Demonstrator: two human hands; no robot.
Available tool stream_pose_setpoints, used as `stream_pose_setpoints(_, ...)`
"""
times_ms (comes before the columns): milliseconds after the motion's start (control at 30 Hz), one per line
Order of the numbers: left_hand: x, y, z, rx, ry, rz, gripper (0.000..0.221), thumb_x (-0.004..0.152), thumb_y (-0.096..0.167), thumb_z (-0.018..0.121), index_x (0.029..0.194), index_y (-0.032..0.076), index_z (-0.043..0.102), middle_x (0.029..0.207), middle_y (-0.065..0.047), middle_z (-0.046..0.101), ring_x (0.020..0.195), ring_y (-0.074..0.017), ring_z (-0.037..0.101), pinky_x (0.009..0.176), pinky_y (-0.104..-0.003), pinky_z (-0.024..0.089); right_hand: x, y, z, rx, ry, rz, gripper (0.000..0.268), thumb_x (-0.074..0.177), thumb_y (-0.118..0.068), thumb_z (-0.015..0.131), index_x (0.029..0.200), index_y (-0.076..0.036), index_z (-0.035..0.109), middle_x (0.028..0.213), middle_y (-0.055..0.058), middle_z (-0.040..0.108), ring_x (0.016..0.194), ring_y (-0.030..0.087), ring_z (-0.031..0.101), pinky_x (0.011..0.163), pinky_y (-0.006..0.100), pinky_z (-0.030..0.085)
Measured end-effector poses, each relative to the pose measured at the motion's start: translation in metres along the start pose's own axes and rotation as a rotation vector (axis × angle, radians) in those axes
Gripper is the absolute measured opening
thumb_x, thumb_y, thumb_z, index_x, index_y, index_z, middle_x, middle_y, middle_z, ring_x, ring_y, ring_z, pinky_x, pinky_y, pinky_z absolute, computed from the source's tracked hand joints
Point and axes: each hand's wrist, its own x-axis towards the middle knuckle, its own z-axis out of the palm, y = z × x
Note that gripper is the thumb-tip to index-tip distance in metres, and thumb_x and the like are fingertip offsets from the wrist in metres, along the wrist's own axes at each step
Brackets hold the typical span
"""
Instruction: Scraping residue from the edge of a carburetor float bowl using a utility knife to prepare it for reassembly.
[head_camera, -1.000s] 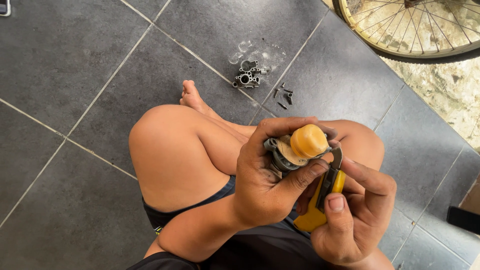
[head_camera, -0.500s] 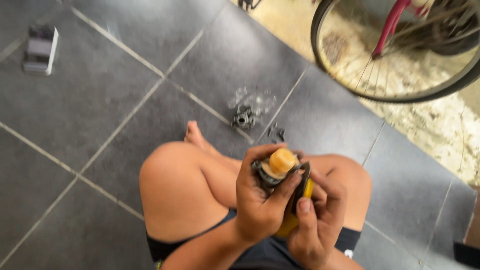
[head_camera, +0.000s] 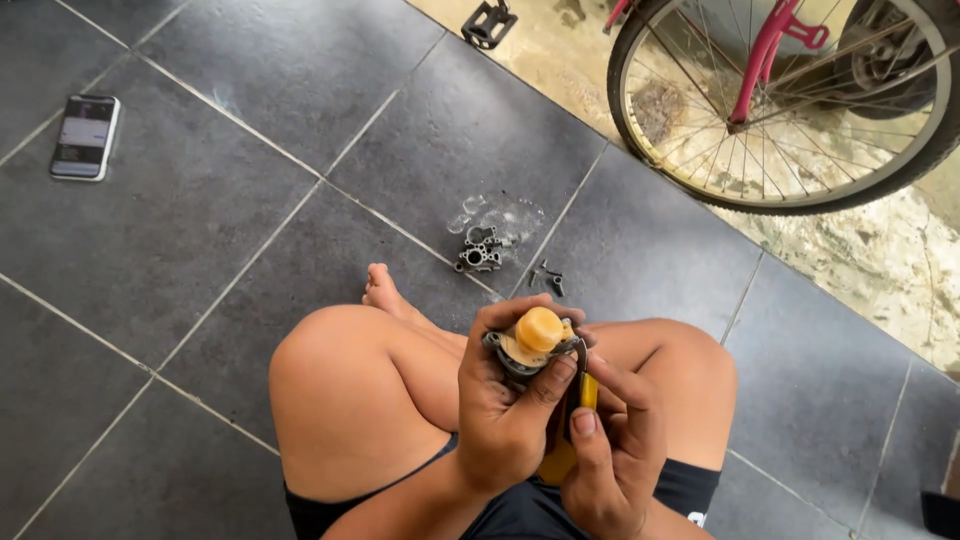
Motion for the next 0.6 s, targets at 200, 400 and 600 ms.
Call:
stream_pose_setpoints(200, 0.000, -0.007, 0.000, -0.045, 0.013, 0.013, 0.036, 0.101, 0.000, 0.062, 0.134, 0.006, 0.050, 0.121, -0.018, 0.063, 0.110, -0.0256, 0.067, 0.108, -0.041, 0.053, -0.006, 0.012, -0.005, 0.016, 0.010, -0.001, 0.037, 0.103, -0.012, 0.051, 0.136, 0.003, 0.050, 0.127, 0.033, 0.067, 0.115, 0.034, 0.072, 0.102, 0.036, 0.058)
stream_pose_setpoints(400, 0.002, -0.008, -0.001, -0.022, 0.066, 0.024, 0.036, 0.101, 0.002, 0.062, 0.134, 0.004, 0.049, 0.123, -0.022, 0.063, 0.110, -0.0259, 0.068, 0.105, -0.041, 0.055, 0.002, 0.013, 0.004, 0.070, 0.011, -0.008, 0.037, 0.103, -0.011, 0.051, 0.136, 0.005, 0.050, 0.131, 0.033, 0.065, 0.128, 0.039, 0.067, 0.114, 0.042, 0.054)
stream_pose_setpoints(600, 0.009, -0.014, -0.009, 0.089, 0.131, 0.007, 0.036, 0.097, 0.004, 0.066, 0.130, 0.005, 0.052, 0.117, -0.019, 0.068, 0.108, -0.0225, 0.068, 0.103, -0.036, 0.055, 0.011, 0.023, 0.011, 0.063, 0.082, 0.015, 0.039, 0.102, -0.013, 0.051, 0.138, 0.003, 0.048, 0.127, 0.032, 0.066, 0.116, 0.034, 0.070, 0.107, 0.039, 0.055)
